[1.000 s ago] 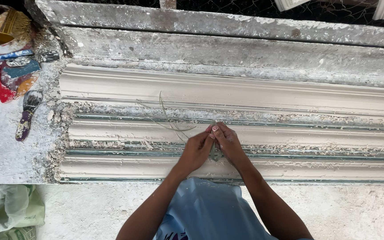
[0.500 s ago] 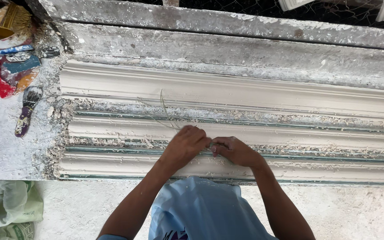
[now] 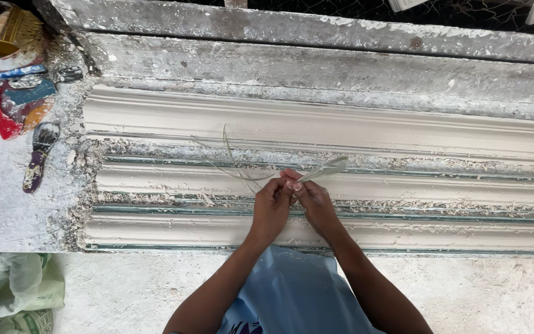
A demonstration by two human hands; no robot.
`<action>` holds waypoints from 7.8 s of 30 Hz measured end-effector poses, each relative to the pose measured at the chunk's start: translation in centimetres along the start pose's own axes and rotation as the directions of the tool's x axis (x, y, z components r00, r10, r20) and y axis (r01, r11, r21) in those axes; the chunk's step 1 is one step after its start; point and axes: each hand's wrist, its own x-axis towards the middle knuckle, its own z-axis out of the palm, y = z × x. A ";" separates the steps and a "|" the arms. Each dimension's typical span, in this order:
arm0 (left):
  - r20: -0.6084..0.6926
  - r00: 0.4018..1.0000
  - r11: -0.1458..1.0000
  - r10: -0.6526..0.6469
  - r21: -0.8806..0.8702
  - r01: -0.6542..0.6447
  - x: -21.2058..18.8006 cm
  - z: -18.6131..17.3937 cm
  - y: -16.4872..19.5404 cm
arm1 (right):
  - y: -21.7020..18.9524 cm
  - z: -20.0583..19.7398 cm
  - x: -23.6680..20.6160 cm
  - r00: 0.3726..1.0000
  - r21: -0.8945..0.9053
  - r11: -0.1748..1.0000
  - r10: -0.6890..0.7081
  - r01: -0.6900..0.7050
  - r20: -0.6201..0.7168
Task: The person twists thin wire pieces by hand into looped shapes and lays them on a white decorative cornice molding on the work table. They then take plaster from the table and press and smooth it by hand along the edge of the molding.
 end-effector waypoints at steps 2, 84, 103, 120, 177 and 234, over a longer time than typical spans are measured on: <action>-0.016 1.000 0.997 -0.013 0.077 0.014 -0.1 -0.1 -0.1 | 0.2 0.6 0.3 0.997 0.185 0.983 0.032 -0.019 -0.070; 0.040 0.973 0.972 0.226 0.049 -0.228 -2.6 0.3 5.5 | -0.4 0.3 -1.0 0.721 -0.150 0.745 -0.667 0.650 -0.188; 0.152 0.920 0.894 0.362 0.223 -0.388 -2.8 3.8 4.0 | -3.1 -4.7 -2.3 0.940 0.110 0.935 -0.340 0.338 0.007; 0.077 0.949 0.865 0.306 0.393 -0.311 -3.9 10.7 1.6 | -2.1 -10.0 -6.0 0.795 -0.408 0.749 -0.601 0.522 -0.085; 0.091 0.989 0.883 -0.121 -0.444 0.149 -0.4 11.9 3.2 | -2.2 -13.7 -4.4 0.970 0.617 0.753 -0.228 0.228 -0.081; 0.134 0.985 0.987 0.112 -0.126 -0.095 -0.1 8.5 0.5 | -1.3 -11.6 -2.4 0.917 0.527 0.801 -0.388 0.286 0.092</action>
